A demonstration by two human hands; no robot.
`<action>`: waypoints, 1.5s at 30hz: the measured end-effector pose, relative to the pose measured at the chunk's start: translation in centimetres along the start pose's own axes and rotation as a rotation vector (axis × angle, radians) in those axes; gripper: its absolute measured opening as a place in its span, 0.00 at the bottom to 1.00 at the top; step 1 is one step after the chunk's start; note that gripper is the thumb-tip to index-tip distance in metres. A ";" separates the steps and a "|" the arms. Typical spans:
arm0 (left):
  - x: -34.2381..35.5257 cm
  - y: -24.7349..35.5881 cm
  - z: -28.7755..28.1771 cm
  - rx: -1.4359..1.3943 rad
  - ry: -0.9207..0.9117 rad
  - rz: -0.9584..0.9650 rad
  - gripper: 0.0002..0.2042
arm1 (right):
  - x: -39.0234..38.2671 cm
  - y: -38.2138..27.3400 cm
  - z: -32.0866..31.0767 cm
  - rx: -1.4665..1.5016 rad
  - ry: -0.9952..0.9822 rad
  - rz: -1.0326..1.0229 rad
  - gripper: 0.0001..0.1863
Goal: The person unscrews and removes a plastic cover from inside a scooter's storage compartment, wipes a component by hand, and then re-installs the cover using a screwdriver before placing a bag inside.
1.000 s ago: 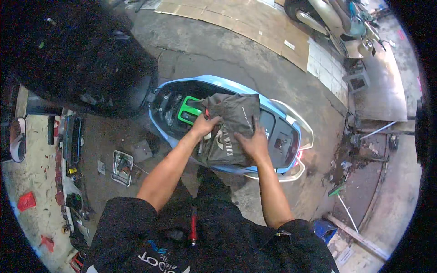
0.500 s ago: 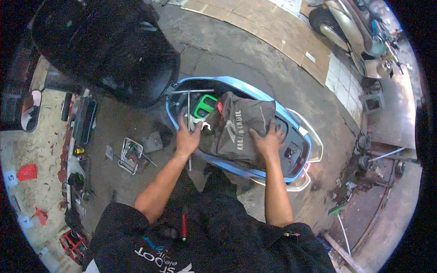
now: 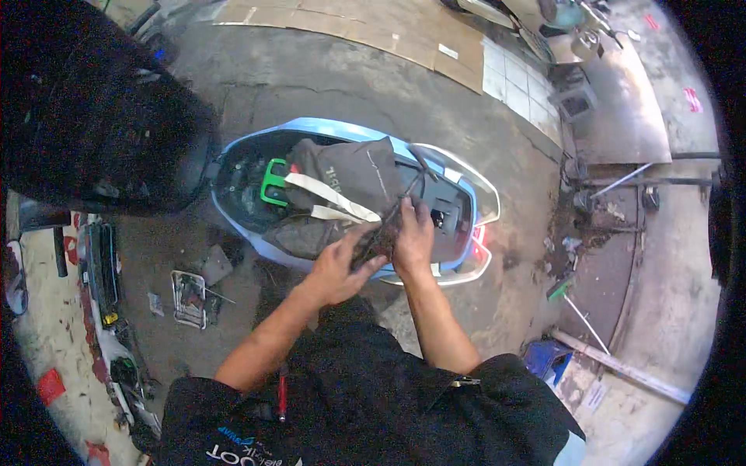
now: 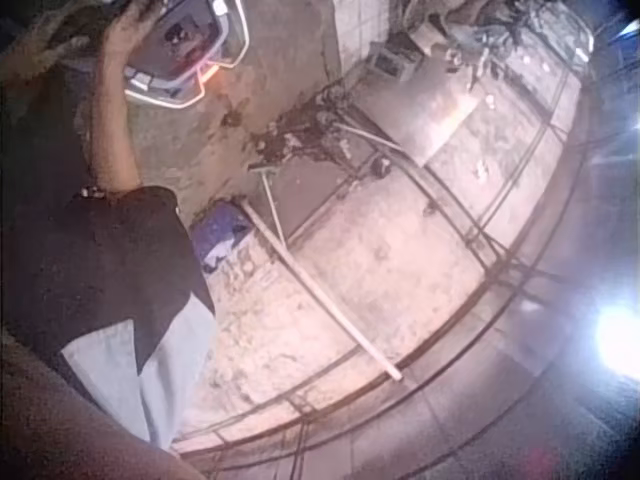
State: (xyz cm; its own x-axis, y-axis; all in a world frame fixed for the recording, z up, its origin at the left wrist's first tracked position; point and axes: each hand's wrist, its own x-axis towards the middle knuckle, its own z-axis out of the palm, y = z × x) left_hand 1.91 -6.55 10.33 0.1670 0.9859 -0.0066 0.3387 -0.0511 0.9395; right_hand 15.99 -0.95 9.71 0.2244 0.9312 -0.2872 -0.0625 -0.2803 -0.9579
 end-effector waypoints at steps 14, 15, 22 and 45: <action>9.9 -20.4 -4.5 -0.192 0.136 -0.580 0.53 | 4.8 2.1 -13.8 -0.629 0.495 -0.229 0.25; 9.0 -23.1 -6.3 -0.236 0.203 -0.467 0.44 | 4.8 2.2 -11.6 -0.578 0.412 -0.254 0.24; 12.0 -18.4 2.9 -0.085 0.031 -0.618 0.61 | 6.4 5.4 -15.1 -0.802 0.353 -0.243 0.22; -20.7 -19.9 -13.5 0.010 0.588 -0.579 0.31 | 1.5 10.6 4.9 -1.136 -0.243 -0.607 0.25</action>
State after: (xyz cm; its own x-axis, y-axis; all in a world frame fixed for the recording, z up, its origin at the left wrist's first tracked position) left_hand -20.76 -23.84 -3.65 -0.5478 0.7788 -0.3056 0.2307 0.4917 0.8396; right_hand 10.92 -1.37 -0.89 -0.2611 0.9621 0.0783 0.8617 0.2689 -0.4303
